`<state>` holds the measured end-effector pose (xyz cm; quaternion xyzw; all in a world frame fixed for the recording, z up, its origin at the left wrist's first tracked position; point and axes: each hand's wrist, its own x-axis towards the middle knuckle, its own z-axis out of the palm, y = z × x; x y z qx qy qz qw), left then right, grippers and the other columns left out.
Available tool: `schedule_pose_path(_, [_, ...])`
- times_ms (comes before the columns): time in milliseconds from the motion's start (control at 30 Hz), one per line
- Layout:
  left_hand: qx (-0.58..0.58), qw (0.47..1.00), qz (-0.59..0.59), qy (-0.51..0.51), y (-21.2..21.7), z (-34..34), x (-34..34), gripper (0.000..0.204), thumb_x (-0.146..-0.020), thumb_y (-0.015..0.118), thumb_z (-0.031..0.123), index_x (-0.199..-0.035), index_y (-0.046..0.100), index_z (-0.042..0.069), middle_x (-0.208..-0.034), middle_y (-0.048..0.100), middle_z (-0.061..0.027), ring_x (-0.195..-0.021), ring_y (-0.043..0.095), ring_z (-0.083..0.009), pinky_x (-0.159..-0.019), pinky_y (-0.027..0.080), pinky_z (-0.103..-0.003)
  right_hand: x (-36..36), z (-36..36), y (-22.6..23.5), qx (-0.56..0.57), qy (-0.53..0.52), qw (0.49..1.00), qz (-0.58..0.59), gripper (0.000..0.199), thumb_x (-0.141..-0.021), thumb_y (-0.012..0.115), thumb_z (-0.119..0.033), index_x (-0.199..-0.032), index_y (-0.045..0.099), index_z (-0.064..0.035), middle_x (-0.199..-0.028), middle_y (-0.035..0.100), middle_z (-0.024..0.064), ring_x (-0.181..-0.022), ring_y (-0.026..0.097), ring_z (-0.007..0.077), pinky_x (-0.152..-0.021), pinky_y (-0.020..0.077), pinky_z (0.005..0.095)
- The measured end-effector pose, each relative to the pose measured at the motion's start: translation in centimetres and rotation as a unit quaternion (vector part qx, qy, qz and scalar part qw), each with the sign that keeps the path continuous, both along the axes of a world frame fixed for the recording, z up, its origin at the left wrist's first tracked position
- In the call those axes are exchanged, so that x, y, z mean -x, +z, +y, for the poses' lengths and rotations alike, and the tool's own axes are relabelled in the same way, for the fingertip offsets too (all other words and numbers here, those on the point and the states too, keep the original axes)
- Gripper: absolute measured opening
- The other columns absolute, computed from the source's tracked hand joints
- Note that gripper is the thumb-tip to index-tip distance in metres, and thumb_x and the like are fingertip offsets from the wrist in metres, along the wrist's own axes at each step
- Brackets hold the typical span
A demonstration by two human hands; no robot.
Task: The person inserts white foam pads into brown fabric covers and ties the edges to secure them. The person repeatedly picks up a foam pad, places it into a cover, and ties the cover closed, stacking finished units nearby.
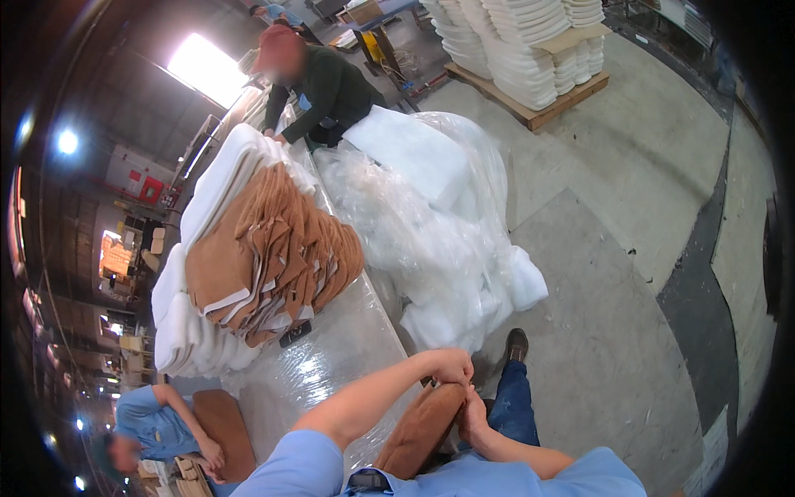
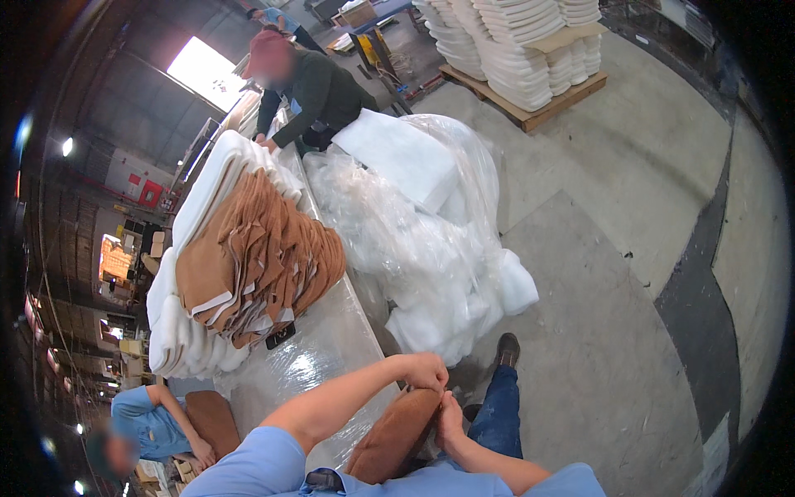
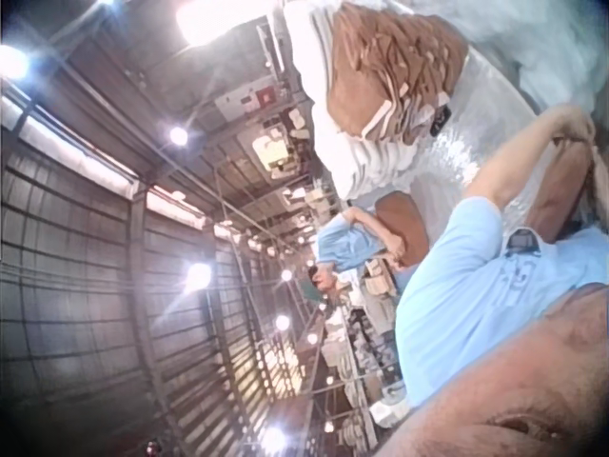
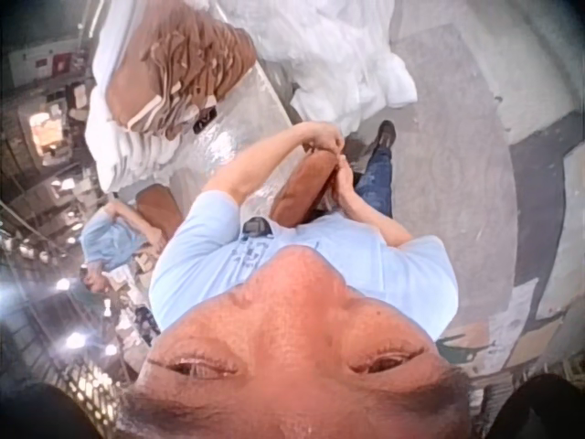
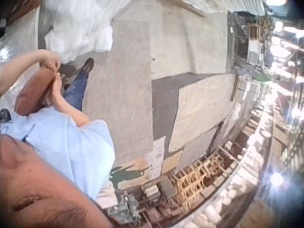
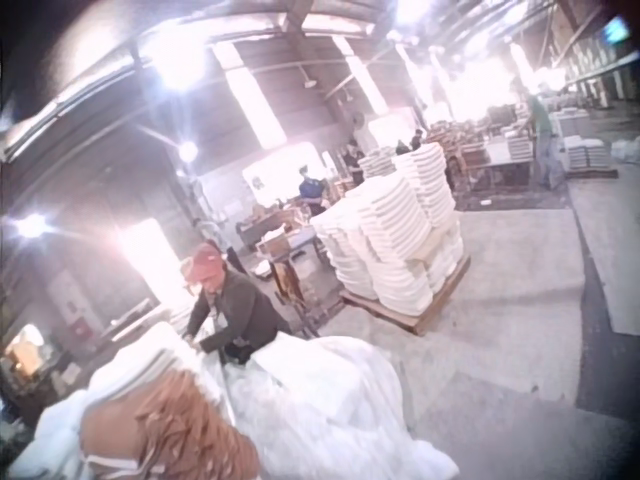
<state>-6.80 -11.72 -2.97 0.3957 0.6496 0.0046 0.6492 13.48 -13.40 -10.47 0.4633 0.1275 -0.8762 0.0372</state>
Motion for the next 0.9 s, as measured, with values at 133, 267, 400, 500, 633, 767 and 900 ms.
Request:
schedule_pose_path(133, [-0.060, 0.998, 0.011, 0.026, -0.6, -0.8, -0.7, 0.019, -0.076, 0.078, 0.025, -0.085, 0.080, 0.009, -0.075, 0.074, -0.0079, -0.072, 0.068, -0.0209, -0.067, 0.053, -0.040, 0.1, 0.2, 0.5, 0.009, -0.021, 1.000, 0.010, 0.052, -0.113, 0.041, -0.054, -0.132, 0.061, -0.0099, -0.128, 0.063, 0.0089, -0.118, 0.060, 0.0233, -0.102, 0.0479, 0.0411])
schedule_pose_path(267, [-0.064, 0.996, 0.009, 0.055, -0.1, -0.1, -1.4, 0.019, -0.072, 0.076, 0.022, -0.084, 0.081, 0.007, -0.075, 0.074, -0.0116, -0.071, 0.068, -0.0239, -0.067, 0.053, -0.042, 0.4, 0.4, 0.6, 0.034, -0.050, 0.998, -0.003, 0.058, -0.112, 0.036, -0.058, -0.133, 0.060, -0.0082, -0.129, 0.063, 0.0116, -0.118, 0.061, 0.0257, -0.101, 0.0497, 0.0436])
schedule_pose_path(400, [-0.070, 0.996, 0.016, 0.058, -0.2, -0.3, -1.6, 0.020, -0.073, 0.076, 0.021, -0.085, 0.081, 0.007, -0.079, 0.076, -0.0133, -0.075, 0.070, -0.0264, -0.069, 0.054, -0.043, 1.2, 1.2, 1.6, 0.033, -0.060, 0.996, -0.057, 0.061, -0.112, 0.035, -0.059, -0.131, 0.060, -0.0067, -0.126, 0.064, 0.0137, -0.116, 0.063, 0.0284, -0.098, 0.0525, 0.0451])
schedule_pose_path(500, [-0.047, 0.995, 0.002, 0.093, -0.3, -0.2, -1.9, 0.020, -0.074, 0.076, 0.022, -0.086, 0.081, 0.007, -0.082, 0.076, -0.0145, -0.076, 0.070, -0.0274, -0.070, 0.054, -0.043, 1.7, 1.8, 2.0, 0.043, -0.077, 0.994, -0.057, 0.062, -0.111, 0.036, -0.061, -0.130, 0.060, -0.0064, -0.124, 0.065, 0.0148, -0.112, 0.066, 0.0296, -0.094, 0.0551, 0.0452])
schedule_pose_path(633, [-0.046, 0.989, 0.014, 0.138, -0.8, -0.7, -2.6, 0.021, -0.077, 0.075, 0.023, -0.087, 0.080, 0.006, -0.082, 0.076, -0.0143, -0.076, 0.070, -0.0271, -0.071, 0.054, -0.043, 2.5, 3.2, 4.2, 0.023, -0.062, 0.988, -0.137, 0.070, -0.109, 0.035, -0.067, -0.127, 0.061, -0.0043, -0.114, 0.069, 0.0138, -0.099, 0.070, 0.0293, -0.084, 0.0580, 0.0446])
schedule_pose_path(767, [-0.041, 0.964, 0.001, 0.262, -2.0, -2.7, -4.7, 0.021, -0.080, 0.074, 0.025, -0.086, 0.080, 0.006, -0.082, 0.076, -0.0143, -0.077, 0.071, -0.0286, -0.073, 0.055, -0.043, 2.1, 4.2, -0.6, -0.022, 0.003, 0.989, -0.147, 0.078, -0.106, 0.036, -0.071, -0.111, 0.071, -0.0015, -0.099, 0.073, 0.0124, -0.090, 0.071, 0.0258, -0.079, 0.0576, 0.0407])
schedule_pose_path(900, [-0.067, 0.947, 0.032, 0.313, -2.9, -1.2, -5.0, 0.025, -0.081, 0.074, 0.030, -0.085, 0.079, 0.006, -0.083, 0.076, -0.0161, -0.079, 0.072, -0.0314, -0.076, 0.056, -0.044, 1.5, 5.1, -9.7, -0.092, 0.020, 0.982, -0.166, 0.081, -0.105, 0.040, -0.072, -0.097, 0.075, 0.0006, -0.094, 0.074, 0.0129, -0.084, 0.070, 0.0234, -0.078, 0.0557, 0.0376])
